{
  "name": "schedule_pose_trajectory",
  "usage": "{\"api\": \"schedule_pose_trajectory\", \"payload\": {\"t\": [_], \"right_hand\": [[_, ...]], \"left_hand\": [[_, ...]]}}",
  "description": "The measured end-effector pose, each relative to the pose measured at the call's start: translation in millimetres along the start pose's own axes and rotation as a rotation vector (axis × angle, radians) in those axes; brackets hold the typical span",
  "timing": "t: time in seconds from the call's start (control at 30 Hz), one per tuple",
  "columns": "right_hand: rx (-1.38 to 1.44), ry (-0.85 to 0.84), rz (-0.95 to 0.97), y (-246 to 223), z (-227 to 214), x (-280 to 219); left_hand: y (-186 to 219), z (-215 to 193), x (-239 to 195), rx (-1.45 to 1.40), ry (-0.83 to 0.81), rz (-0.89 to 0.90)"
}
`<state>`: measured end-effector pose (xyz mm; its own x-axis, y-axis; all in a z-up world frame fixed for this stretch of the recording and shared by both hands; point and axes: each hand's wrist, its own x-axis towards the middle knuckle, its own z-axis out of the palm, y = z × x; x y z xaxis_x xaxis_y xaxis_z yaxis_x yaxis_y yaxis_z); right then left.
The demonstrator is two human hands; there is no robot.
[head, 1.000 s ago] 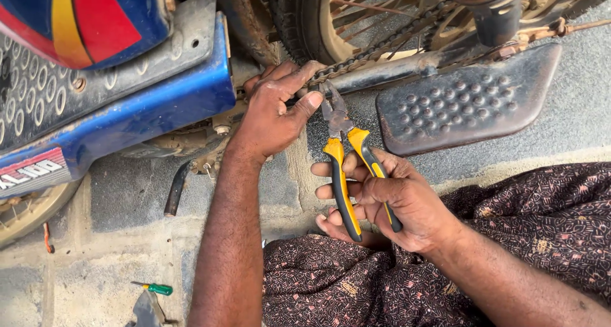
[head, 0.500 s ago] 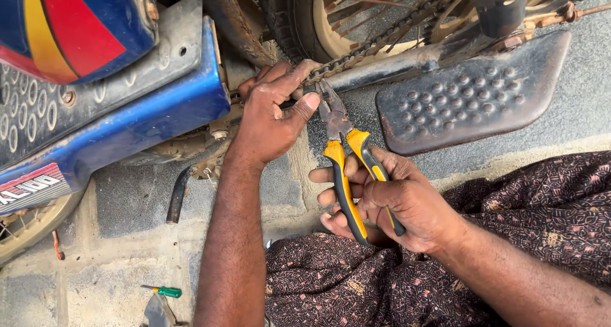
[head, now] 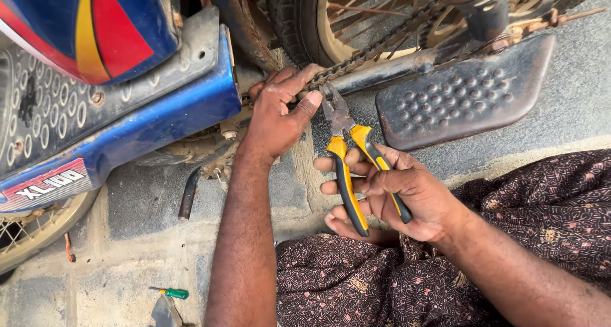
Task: The person uses pliers to work on the chain of a blue motorcycle, manipulating the links near the rear wheel. The person sits on the ground and occasionally shifts the camera angle while adjusting the chain.
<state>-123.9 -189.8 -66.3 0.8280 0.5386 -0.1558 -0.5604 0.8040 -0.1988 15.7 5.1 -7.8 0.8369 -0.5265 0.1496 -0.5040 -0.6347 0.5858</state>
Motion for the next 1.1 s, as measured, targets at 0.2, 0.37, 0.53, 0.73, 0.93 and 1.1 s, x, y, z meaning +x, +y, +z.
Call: {"api": "schedule_pose_trajectory", "payload": {"t": [0.2, 0.37, 0.53, 0.73, 0.93, 1.1], "right_hand": [[-0.081, 0.001, -0.058, 0.7, -0.6, 2.7], [-0.011, 0.012, -0.002, -2.6, 5.9, 0.2], [-0.020, 0.041, 0.009, -5.8, 10.0, 1.8], [0.001, 0.058, 0.008, 0.7, 3.0, 6.6], [-0.084, 0.156, 0.069, -1.5, 7.0, 7.2], [0.144, -0.086, -0.009, 17.3, -27.4, 11.5]], "left_hand": [[0.1, 0.3, 1.5, 0.040, 0.041, 0.043], [-0.9, 2.5, 0.2, -0.060, 0.044, -0.003], [4.4, 1.2, -0.8, -0.022, 0.070, 0.046], [4.4, 1.9, -2.2, -0.048, 0.100, 0.072], [2.0, 2.8, -4.3, -0.056, 0.103, 0.076], [0.3, 2.6, -3.4, -0.174, 0.108, -0.019]]}}
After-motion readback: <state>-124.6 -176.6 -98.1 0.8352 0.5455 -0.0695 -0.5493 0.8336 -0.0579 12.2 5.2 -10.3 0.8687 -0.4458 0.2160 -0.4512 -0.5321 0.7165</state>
